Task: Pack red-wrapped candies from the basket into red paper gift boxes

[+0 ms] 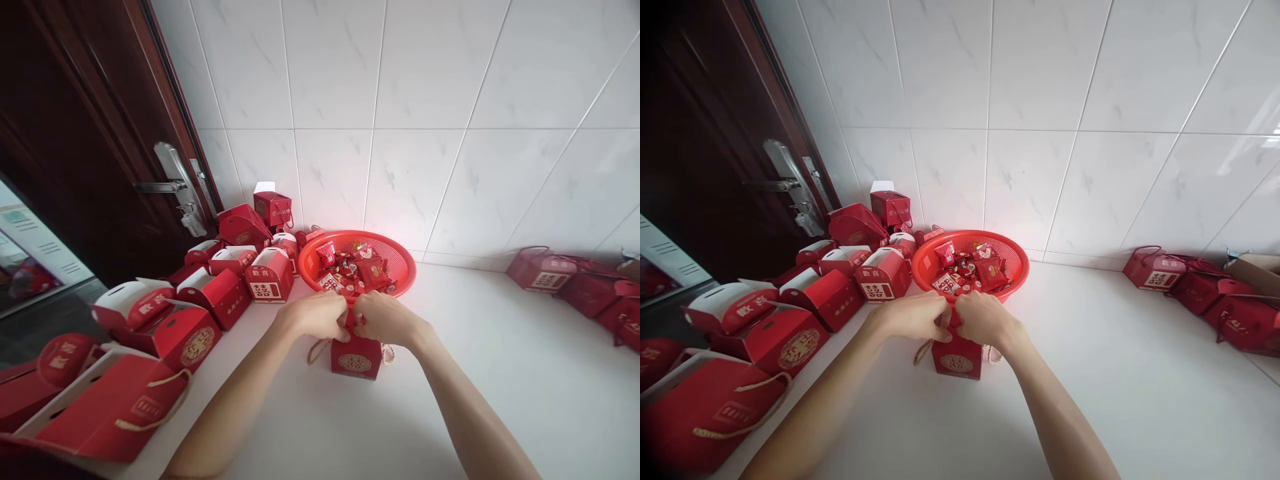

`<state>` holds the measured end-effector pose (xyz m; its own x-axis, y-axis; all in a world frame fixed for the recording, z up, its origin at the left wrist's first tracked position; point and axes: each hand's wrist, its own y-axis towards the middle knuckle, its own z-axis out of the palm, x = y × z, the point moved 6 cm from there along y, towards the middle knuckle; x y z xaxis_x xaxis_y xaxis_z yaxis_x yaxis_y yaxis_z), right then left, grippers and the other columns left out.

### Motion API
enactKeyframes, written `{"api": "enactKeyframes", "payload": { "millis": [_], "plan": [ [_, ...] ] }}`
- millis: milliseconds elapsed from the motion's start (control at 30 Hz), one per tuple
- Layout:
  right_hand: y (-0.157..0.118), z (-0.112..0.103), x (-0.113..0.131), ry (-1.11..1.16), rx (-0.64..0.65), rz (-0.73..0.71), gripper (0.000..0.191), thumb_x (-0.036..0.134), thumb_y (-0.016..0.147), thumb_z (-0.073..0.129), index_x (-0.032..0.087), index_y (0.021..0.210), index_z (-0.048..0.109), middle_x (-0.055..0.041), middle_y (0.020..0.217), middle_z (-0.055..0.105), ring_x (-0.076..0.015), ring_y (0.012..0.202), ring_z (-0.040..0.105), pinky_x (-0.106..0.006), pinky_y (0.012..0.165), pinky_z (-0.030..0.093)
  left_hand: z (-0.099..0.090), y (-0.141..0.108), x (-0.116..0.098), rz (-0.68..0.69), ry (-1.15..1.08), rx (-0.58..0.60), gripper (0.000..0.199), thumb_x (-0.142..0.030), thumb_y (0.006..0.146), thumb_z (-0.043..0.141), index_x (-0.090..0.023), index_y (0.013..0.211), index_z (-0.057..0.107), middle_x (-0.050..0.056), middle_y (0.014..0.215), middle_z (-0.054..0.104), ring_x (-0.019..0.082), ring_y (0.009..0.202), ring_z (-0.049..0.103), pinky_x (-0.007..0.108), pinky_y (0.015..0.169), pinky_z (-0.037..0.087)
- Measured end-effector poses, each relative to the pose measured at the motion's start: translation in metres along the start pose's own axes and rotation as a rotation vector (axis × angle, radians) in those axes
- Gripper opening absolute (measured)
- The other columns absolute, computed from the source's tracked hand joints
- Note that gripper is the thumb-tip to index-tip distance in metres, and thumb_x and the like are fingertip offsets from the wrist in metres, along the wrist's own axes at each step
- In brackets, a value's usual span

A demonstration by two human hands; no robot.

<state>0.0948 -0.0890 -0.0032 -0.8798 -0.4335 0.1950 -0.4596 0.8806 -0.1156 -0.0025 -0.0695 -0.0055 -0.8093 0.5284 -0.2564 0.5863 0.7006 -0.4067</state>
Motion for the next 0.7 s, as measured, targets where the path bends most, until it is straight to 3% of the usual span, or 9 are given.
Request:
{"api": "enactKeyframes", "payload": {
  "millis": [133, 267, 400, 500, 600, 700],
  "plan": [
    [0.002, 0.001, 0.000, -0.023, 0.020, -0.026, 0.017, 0.012, 0.072, 0.062, 0.020, 0.059, 0.057, -0.0049, 0.064, 0.058, -0.0211, 0.065, 0.060, -0.030, 0.052, 0.026, -0.002, -0.001, 0.000, 0.024, 0.033, -0.003, 0.024, -0.036, 0.072, 0.065, -0.020, 0.059, 0.053, 0.000, 0.059, 0.055, 0.016, 0.056, 0.050, 0.030, 0.049, 0.029],
    [-0.002, -0.004, -0.004, 0.049, 0.038, -0.069, 0.024, 0.018, 0.069, 0.069, 0.021, 0.055, 0.050, -0.0001, 0.057, 0.051, -0.0169, 0.060, 0.052, -0.029, 0.051, 0.024, -0.011, -0.007, 0.001, 0.036, 0.042, -0.092, 0.021, -0.040, 0.073, 0.066, -0.020, 0.078, 0.063, 0.003, 0.080, 0.066, 0.021, 0.075, 0.061, 0.028, 0.055, 0.037],
    [-0.013, -0.017, -0.009, 0.150, 0.039, -0.057, 0.025, 0.017, 0.067, 0.069, 0.021, 0.056, 0.046, 0.0032, 0.056, 0.047, -0.0113, 0.052, 0.038, -0.029, 0.049, 0.023, -0.019, -0.016, -0.001, 0.068, -0.041, -0.164, 0.048, -0.051, 0.077, 0.068, -0.022, 0.116, 0.063, 0.006, 0.119, 0.067, 0.026, 0.105, 0.063, 0.029, 0.078, 0.047],
    [-0.023, -0.026, -0.017, 0.217, 0.033, -0.011, 0.024, 0.017, 0.066, 0.067, 0.021, 0.055, 0.045, 0.0044, 0.055, 0.043, -0.0101, 0.051, 0.034, -0.028, 0.047, 0.022, -0.019, -0.020, -0.007, 0.138, -0.133, -0.134, 0.070, -0.061, 0.080, 0.067, -0.025, 0.138, 0.052, 0.007, 0.143, 0.055, 0.028, 0.127, 0.054, 0.033, 0.097, 0.045],
    [-0.033, -0.033, -0.027, 0.293, 0.011, 0.021, 0.016, 0.016, 0.065, 0.064, 0.021, 0.059, 0.050, 0.0049, 0.059, 0.047, -0.0095, 0.052, 0.035, -0.027, 0.046, 0.023, -0.016, -0.020, -0.013, 0.195, -0.165, -0.091, 0.093, -0.070, 0.075, 0.069, -0.028, 0.152, 0.039, 0.007, 0.158, 0.041, 0.031, 0.142, 0.039, 0.039, 0.110, 0.038],
    [-0.040, -0.040, -0.035, 0.336, -0.038, 0.032, 0.009, 0.016, 0.064, 0.062, 0.020, 0.062, 0.055, 0.0047, 0.063, 0.051, -0.0095, 0.054, 0.038, -0.026, 0.046, 0.025, -0.014, -0.019, -0.018, 0.241, -0.168, -0.072, 0.107, -0.067, 0.068, 0.077, -0.028, 0.156, 0.031, 0.008, 0.161, 0.036, 0.033, 0.146, 0.034, 0.042, 0.115, 0.034]
  ]
}}
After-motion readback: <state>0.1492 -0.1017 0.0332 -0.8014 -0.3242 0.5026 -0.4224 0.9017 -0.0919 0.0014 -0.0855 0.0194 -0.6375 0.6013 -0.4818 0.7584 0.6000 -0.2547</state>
